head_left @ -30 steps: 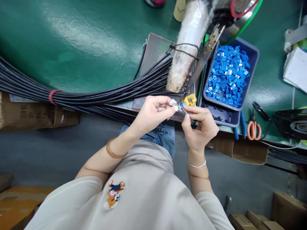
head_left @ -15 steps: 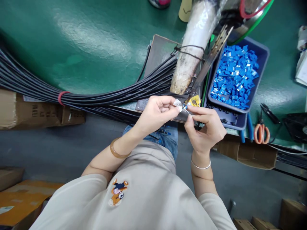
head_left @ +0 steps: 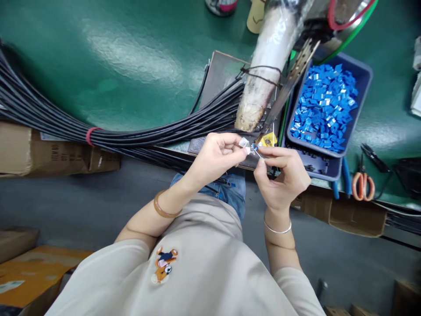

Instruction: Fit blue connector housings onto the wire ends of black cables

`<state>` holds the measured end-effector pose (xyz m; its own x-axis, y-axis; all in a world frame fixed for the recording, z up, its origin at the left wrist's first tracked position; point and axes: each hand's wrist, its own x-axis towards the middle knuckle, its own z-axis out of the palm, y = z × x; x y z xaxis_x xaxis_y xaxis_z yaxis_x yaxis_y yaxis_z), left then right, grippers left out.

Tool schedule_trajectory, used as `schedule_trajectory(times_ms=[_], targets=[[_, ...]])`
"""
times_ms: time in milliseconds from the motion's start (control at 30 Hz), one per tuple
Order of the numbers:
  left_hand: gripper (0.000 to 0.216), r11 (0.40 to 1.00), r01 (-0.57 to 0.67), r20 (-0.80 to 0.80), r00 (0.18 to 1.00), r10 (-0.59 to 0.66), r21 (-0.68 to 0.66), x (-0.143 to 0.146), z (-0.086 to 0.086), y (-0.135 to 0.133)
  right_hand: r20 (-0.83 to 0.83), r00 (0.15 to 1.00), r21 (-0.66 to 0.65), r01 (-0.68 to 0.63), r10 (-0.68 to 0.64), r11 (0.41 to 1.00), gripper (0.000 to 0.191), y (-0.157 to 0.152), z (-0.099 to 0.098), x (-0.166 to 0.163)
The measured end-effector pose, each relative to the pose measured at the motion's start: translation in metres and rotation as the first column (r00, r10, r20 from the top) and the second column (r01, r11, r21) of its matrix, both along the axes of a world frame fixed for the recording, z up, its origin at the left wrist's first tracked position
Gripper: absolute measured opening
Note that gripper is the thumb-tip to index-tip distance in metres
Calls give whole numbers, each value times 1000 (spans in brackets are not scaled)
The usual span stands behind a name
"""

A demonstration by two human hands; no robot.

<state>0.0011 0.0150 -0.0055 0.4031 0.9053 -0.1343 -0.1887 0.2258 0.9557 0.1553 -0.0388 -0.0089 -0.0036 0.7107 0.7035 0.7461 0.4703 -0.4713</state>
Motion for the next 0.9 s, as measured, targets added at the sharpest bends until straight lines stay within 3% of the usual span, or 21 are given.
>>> schedule_trajectory(times_ms=[167, 433, 733, 900], targets=[[7, 1000, -23, -12, 1000, 23, 19, -1, 2, 1, 46, 999, 5, 11, -11, 1000, 19, 1, 4, 0], [9, 998, 55, -24, 998, -55, -5, -3, -3, 1, 38, 999, -22, -18, 19, 1000, 19, -3, 1, 3], [10, 997, 80, 71, 994, -78, -18, -1, -3, -6, -241, 970, -188, -4, -42, 982, 9, -13, 3, -4], [12, 996, 82, 102, 992, -79, -32, -2, -2, -8, -133, 991, -129, -26, 9, 991, 15, -15, 3, -4]])
